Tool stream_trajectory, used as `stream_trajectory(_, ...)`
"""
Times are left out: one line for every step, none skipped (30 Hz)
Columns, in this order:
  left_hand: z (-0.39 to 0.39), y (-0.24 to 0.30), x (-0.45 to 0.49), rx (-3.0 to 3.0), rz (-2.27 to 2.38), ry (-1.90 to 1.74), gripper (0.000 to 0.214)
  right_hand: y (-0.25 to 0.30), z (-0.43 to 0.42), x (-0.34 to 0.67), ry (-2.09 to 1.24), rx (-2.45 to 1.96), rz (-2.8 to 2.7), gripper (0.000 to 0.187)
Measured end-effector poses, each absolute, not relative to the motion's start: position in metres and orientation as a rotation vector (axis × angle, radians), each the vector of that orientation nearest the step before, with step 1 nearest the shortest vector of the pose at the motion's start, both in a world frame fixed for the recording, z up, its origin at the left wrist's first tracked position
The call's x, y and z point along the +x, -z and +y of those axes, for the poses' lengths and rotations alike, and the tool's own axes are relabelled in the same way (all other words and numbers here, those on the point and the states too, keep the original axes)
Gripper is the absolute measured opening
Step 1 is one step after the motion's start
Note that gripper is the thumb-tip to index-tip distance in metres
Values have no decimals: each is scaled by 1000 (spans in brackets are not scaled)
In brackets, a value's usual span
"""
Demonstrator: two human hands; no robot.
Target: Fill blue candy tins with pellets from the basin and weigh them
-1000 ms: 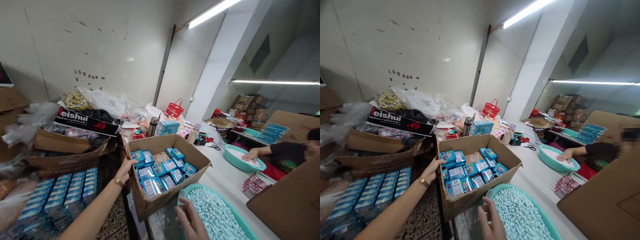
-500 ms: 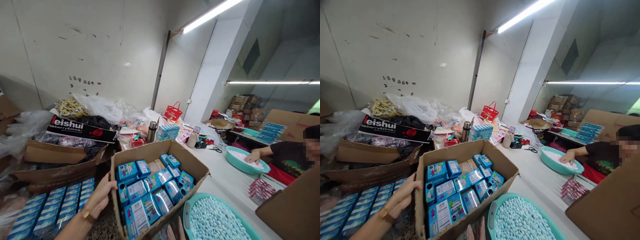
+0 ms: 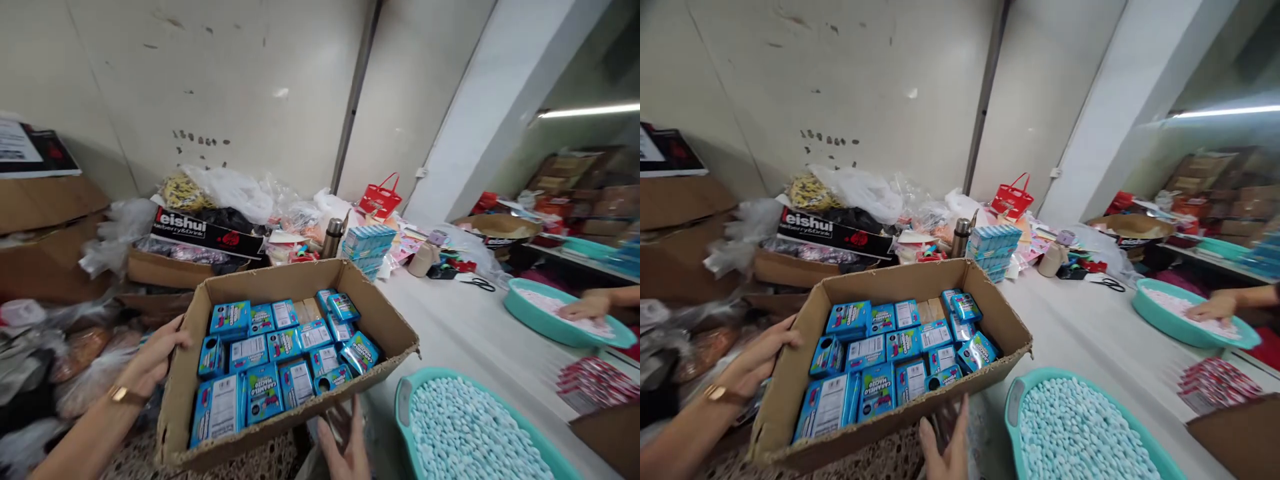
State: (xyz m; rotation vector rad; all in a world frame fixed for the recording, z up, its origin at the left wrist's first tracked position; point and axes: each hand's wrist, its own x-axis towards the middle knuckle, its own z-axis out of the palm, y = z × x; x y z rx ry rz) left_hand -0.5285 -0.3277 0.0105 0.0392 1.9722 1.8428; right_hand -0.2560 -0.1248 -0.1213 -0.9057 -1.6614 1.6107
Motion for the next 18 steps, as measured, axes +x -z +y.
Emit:
stream_trajectory(-331, -12, -535, 23, 1998, -1822, 73, 112, -115, -249, -1425, -923, -1784, 90)
stream_trajectory(-335, -13, -542, 5, 2026, -1797, 76, 102, -103, -243, -1186, -906, -1898, 91)
stream_trajectory(-339, -15, -549, -12, 2047, -1776, 80, 93, -90, -238, -920, -857, -1990, 89)
stream_trajectory(-343, -18, -555, -26, 2062, -1755, 83, 84, -76, -236, -689, -784, -2070, 84)
stream_trajectory(-347, -22, -560, -36, 2078, -1740, 86, 76, -62, -234, -512, -709, -2161, 75)
stream_trajectory(-351, -29, -562, -37, 2099, -1726, 88, 70, -50, -234, -379, -643, -2251, 64)
stream_trajectory(-355, -38, -563, -19, 2121, -1709, 90, 65, -39, -235, -289, -590, -2325, 52)
stream_trajectory(-358, -51, -561, 16, 2145, -1694, 91, 62, -30, -237, -240, -546, -2379, 40)
stream_trajectory(-360, -66, -557, 70, 2177, -1671, 91, 59, -23, -238, -224, -512, -2406, 30)
stream_trajectory(-361, -85, -552, 153, 2216, -1635, 90, 57, -20, -240, -239, -485, -2412, 21)
stream_trajectory(-362, -107, -547, 240, 2293, -1604, 89, 56, -19, -241, -278, -459, -2403, 18)
stream_trajectory(-361, -131, -541, 314, 2420, -1501, 87, 54, -21, -242, -334, -439, -2388, 18)
stream_trajectory(-358, -157, -537, 388, 2591, -1393, 83, 53, -25, -244, -401, -427, -2366, 19)
stream_trajectory(-354, -183, -534, 504, 2784, -1261, 79, 51, -32, -245, -471, -422, -2337, 21)
stream_trajectory(-349, -209, -534, 628, 2991, -1098, 76, 50, -40, -248, -539, -423, -2305, 22)
stream_trajectory(-342, -233, -535, 801, 3105, -936, 76, 48, -49, -251, -596, -432, -2273, 23)
stream_trajectory(-335, -254, -537, 953, 3168, -775, 77, 47, -58, -254, -639, -440, -2245, 24)
stream_trajectory(-327, -273, -540, 1011, 3202, -628, 76, 47, -67, -259, -669, -445, -2229, 24)
